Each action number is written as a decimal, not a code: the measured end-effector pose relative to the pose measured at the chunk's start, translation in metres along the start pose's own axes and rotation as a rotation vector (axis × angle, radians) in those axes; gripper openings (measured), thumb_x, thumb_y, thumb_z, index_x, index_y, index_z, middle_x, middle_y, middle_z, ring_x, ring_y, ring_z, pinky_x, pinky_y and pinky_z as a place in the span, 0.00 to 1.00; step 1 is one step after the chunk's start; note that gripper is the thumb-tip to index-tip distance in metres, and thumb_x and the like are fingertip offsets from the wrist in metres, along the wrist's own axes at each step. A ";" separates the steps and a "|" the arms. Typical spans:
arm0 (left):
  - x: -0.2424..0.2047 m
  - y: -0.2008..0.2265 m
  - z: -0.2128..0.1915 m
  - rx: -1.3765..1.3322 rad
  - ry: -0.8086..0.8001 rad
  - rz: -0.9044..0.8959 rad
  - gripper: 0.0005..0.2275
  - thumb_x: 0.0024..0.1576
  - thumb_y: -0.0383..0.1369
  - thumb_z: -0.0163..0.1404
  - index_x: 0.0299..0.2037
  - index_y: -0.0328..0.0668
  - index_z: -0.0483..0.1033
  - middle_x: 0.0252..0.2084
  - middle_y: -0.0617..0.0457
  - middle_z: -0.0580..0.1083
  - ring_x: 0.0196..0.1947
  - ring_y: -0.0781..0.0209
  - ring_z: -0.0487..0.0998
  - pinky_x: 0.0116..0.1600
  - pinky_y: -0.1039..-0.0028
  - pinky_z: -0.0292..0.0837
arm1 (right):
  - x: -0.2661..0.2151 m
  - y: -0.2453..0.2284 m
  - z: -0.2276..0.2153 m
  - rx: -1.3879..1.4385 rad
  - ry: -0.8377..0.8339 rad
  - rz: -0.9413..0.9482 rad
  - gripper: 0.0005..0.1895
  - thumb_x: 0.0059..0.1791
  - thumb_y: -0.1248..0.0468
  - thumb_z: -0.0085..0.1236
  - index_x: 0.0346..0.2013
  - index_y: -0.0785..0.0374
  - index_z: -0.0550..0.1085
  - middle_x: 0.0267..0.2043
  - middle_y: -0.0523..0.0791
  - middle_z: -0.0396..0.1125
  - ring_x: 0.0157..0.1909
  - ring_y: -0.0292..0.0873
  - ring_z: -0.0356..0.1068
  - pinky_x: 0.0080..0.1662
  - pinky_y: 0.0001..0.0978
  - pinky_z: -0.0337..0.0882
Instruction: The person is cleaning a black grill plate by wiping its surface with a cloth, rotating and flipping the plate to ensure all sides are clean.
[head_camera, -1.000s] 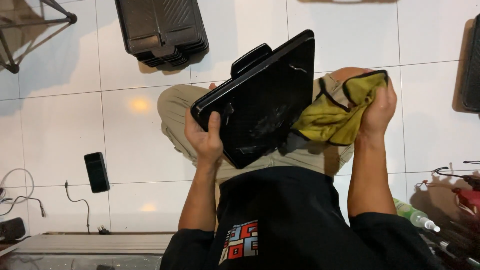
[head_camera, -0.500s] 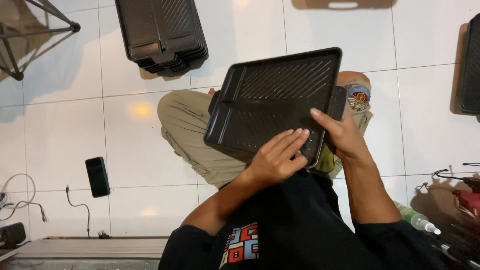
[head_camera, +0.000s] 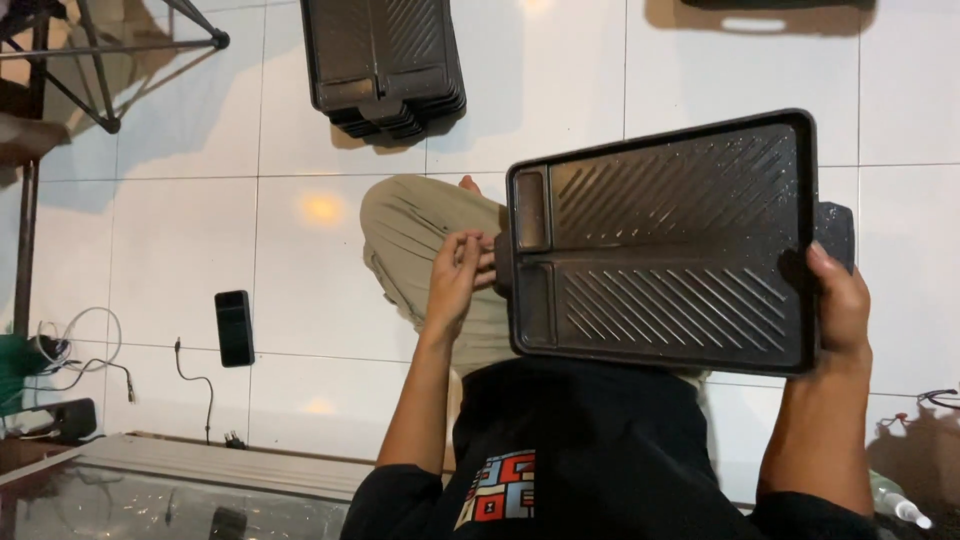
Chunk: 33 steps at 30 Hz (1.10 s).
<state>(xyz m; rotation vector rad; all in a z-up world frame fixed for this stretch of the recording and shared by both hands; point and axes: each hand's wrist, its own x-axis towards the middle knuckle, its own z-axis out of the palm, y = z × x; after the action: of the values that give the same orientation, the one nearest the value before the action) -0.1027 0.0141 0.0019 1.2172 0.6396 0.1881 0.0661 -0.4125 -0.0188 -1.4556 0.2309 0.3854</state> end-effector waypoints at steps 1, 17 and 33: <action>0.001 -0.004 0.000 0.002 -0.005 0.011 0.18 0.64 0.42 0.44 0.56 0.34 0.67 0.51 0.42 0.74 0.45 0.57 0.81 0.46 0.73 0.80 | 0.004 0.005 -0.007 0.006 0.000 -0.011 0.17 0.58 0.55 0.47 0.57 0.60 0.73 0.47 0.41 0.71 0.41 0.31 0.69 0.45 0.19 0.68; 0.031 -0.054 -0.020 -0.487 0.210 -0.038 0.18 0.56 0.34 0.57 0.49 0.24 0.74 0.40 0.42 0.76 0.34 0.57 0.76 0.42 0.71 0.74 | 0.047 0.006 0.067 -0.637 0.180 -0.027 0.22 0.66 0.51 0.42 0.49 0.67 0.74 0.30 0.47 0.69 0.26 0.40 0.67 0.32 0.30 0.70; 0.302 0.045 -0.121 -0.709 0.689 0.258 0.23 0.59 0.39 0.52 0.57 0.23 0.70 0.50 0.42 0.77 0.42 0.57 0.80 0.48 0.75 0.80 | 0.058 0.044 0.075 -1.249 0.309 -0.261 0.22 0.59 0.51 0.52 0.43 0.69 0.80 0.37 0.60 0.75 0.38 0.60 0.74 0.42 0.49 0.74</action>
<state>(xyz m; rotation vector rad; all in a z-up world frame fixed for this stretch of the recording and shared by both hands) 0.0847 0.2680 -0.0882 0.5162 0.8993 0.9938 0.0965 -0.3281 -0.0728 -2.7460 0.0154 0.0460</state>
